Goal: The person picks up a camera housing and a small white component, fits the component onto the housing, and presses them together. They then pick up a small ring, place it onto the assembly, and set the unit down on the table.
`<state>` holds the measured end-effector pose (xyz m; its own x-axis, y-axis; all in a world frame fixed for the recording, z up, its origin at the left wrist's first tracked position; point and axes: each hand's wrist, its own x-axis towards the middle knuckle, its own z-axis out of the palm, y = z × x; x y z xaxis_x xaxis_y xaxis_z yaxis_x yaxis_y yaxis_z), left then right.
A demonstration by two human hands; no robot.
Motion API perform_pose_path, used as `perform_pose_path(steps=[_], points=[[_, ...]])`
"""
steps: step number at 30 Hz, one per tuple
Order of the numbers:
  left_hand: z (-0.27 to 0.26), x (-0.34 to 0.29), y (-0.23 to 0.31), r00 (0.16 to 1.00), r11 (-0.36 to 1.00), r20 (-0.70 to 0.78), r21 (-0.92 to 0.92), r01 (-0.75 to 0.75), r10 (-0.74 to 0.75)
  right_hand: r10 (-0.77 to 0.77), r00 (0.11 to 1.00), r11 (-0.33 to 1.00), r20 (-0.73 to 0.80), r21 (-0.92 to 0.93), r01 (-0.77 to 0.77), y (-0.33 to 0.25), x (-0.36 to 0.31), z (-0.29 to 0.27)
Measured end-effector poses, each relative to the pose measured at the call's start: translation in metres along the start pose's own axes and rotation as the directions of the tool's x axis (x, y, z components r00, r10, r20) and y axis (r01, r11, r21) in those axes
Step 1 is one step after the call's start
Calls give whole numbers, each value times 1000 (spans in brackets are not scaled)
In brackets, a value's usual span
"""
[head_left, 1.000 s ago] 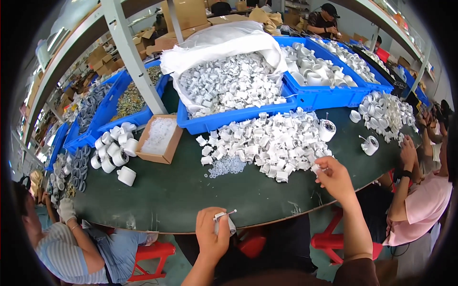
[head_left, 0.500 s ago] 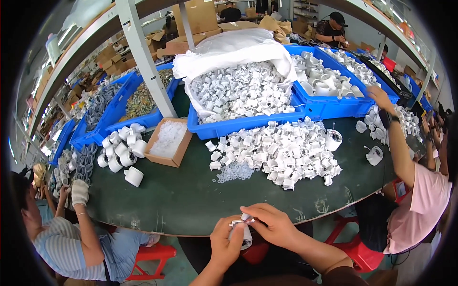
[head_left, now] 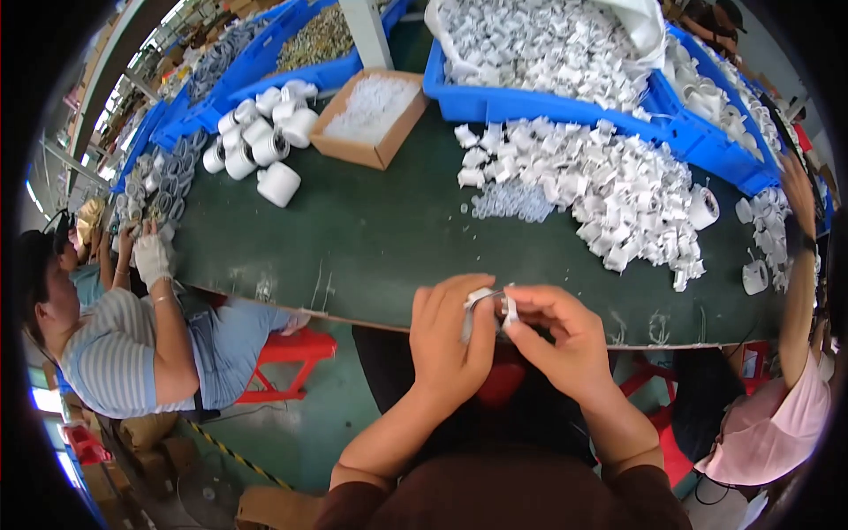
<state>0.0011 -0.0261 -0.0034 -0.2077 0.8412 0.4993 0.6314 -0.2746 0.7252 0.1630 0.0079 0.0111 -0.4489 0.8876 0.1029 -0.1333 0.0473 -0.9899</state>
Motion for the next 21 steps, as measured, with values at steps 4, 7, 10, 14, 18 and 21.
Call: perform_pose_path(steps=[4, 7, 10, 14, 18, 21], points=[[3, -1, -2, 1000, 1000, 13, 10, -20, 20, -4, 1000, 1000, -1, -17, 4, 10, 5, 6], [5, -3, -3, 1000, 1000, 23, 4, -19, 19, -38, 999, 999, -23, 3, 38, 12, 5, 10], [3, -4, -2, 997, 998, 36, -5, -62, 62, -46, 996, 999, -71, -18, 45, 16, 2, 15], [8, -7, -9, 993, 993, -10, -3, -119, 119, -98, 989, 990, -114, -115, 84, 24, -3, 22], [12, -7, -8, 989, 990, -27, 23, -142, 142, -245, 956, 952, -163, -229, 205, 37, -5, 27], [11, -5, -11, 986, 986, -27, 23, -167, 167, -269, 949, 945, -166, -238, 226, 38, -5, 29]])
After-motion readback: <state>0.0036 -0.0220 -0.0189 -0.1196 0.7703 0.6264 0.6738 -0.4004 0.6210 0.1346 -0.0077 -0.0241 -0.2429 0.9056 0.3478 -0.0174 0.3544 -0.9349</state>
